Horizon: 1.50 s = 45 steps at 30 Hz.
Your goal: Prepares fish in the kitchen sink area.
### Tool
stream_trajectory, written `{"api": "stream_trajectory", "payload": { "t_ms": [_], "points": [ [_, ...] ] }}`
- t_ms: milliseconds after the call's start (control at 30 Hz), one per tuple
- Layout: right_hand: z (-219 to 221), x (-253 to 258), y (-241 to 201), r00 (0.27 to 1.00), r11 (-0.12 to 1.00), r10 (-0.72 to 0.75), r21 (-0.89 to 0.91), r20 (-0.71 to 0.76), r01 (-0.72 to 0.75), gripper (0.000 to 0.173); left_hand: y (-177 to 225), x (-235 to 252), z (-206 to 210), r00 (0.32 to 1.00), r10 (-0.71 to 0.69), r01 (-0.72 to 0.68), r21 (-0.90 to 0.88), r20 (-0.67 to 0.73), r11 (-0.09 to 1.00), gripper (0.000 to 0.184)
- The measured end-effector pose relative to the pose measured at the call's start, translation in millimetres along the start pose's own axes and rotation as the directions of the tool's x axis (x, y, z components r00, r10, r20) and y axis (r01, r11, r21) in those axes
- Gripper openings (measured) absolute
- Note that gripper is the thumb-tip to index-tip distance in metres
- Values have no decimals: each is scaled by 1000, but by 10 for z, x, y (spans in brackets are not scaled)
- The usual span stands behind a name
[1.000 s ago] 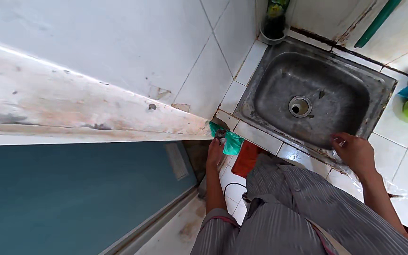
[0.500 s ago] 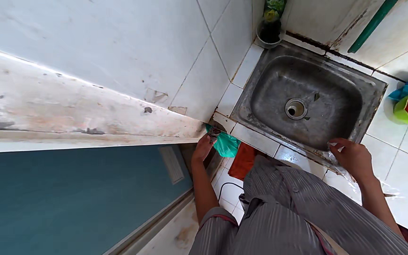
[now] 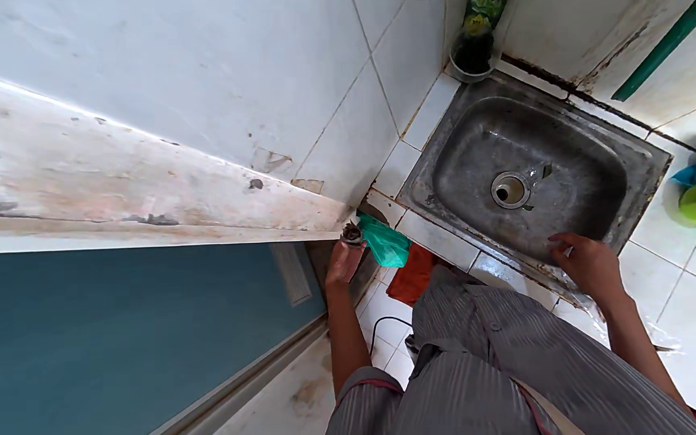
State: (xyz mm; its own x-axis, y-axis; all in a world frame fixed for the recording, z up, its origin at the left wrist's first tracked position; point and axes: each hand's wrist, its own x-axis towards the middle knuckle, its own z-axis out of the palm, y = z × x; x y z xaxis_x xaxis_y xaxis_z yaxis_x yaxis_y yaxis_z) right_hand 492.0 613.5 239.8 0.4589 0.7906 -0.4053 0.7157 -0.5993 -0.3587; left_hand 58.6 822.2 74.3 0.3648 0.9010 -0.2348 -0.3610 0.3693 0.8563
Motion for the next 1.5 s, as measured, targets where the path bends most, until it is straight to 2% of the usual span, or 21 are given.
{"api": "stream_trajectory", "payload": {
  "t_ms": [167,267,367,467,533,600,633,700,733,767,800,900,1000,1067,1133,1167,1200,1267,1333,1500],
  "points": [
    [-5,130,-154,997,999,-50,7,62,50,27,-116,-274,8,997,33,-36,-36,-75,999,77],
    [-14,221,-486,968,976,-194,133,156,174,27,-163,-395,51,987,39,-52,-78,-159,996,83],
    [155,349,-1118,879,907,-411,202,241,369,25,-174,-481,89,968,70,-98,-107,-240,989,90],
    [571,536,-1899,745,850,-525,217,411,480,30,-209,-569,109,955,114,-169,-185,-275,968,82],
    [988,663,-2385,702,864,-503,330,505,381,35,-215,-636,142,941,128,-203,-219,-315,954,84],
    [1454,772,-2741,660,871,-404,486,633,67,43,-228,-727,159,923,127,-226,-243,-364,943,94],
    [1621,799,-2868,644,822,-350,553,680,-137,44,-232,-766,164,914,132,-241,-251,-384,938,94],
    [1852,787,-3015,667,588,-264,665,696,-461,43,-247,-846,136,907,143,-255,-247,-397,935,86],
    [1926,774,-3051,693,473,-241,706,679,-527,43,-255,-878,120,907,148,-258,-243,-394,935,82],
    [1991,761,-3076,718,410,-231,735,657,-541,44,-258,-907,112,905,154,-264,-239,-396,934,79],
    [2039,743,-3092,729,399,-228,745,646,-535,47,-254,-937,109,902,158,-272,-244,-402,931,75],
    [2102,720,-3141,715,573,-241,691,657,-441,55,-226,-1001,112,898,155,-267,-232,-411,935,74],
    [2221,835,-3133,690,727,-244,599,682,-335,54,-199,-996,143,901,148,-256,-222,-408,941,75],
    [2297,925,-3125,687,790,-267,562,675,-245,58,-188,-988,136,911,157,-258,-230,-381,938,70],
    [2363,967,-3121,691,791,-281,569,666,-227,61,-189,-991,134,917,155,-256,-245,-368,935,65],
    [2390,955,-3132,701,740,-275,610,658,-282,61,-197,-995,129,917,150,-255,-255,-369,933,64],
    [2412,923,-3146,719,640,-259,672,645,-372,62,-210,-1004,122,918,144,-252,-263,-370,931,64],
    [2445,849,-3188,773,348,-189,777,606,-525,62,-229,-1022,129,913,128,-247,-272,-388,930,68],
    [2437,838,-3234,791,128,-113,799,601,-588,59,-232,-1037,159,906,126,-256,-284,-405,924,68],
    [2349,939,-3266,789,-188,17,777,614,-600,24,-300,-1091,154,898,130,-278,-312,-420,909,68]
  ]
}}
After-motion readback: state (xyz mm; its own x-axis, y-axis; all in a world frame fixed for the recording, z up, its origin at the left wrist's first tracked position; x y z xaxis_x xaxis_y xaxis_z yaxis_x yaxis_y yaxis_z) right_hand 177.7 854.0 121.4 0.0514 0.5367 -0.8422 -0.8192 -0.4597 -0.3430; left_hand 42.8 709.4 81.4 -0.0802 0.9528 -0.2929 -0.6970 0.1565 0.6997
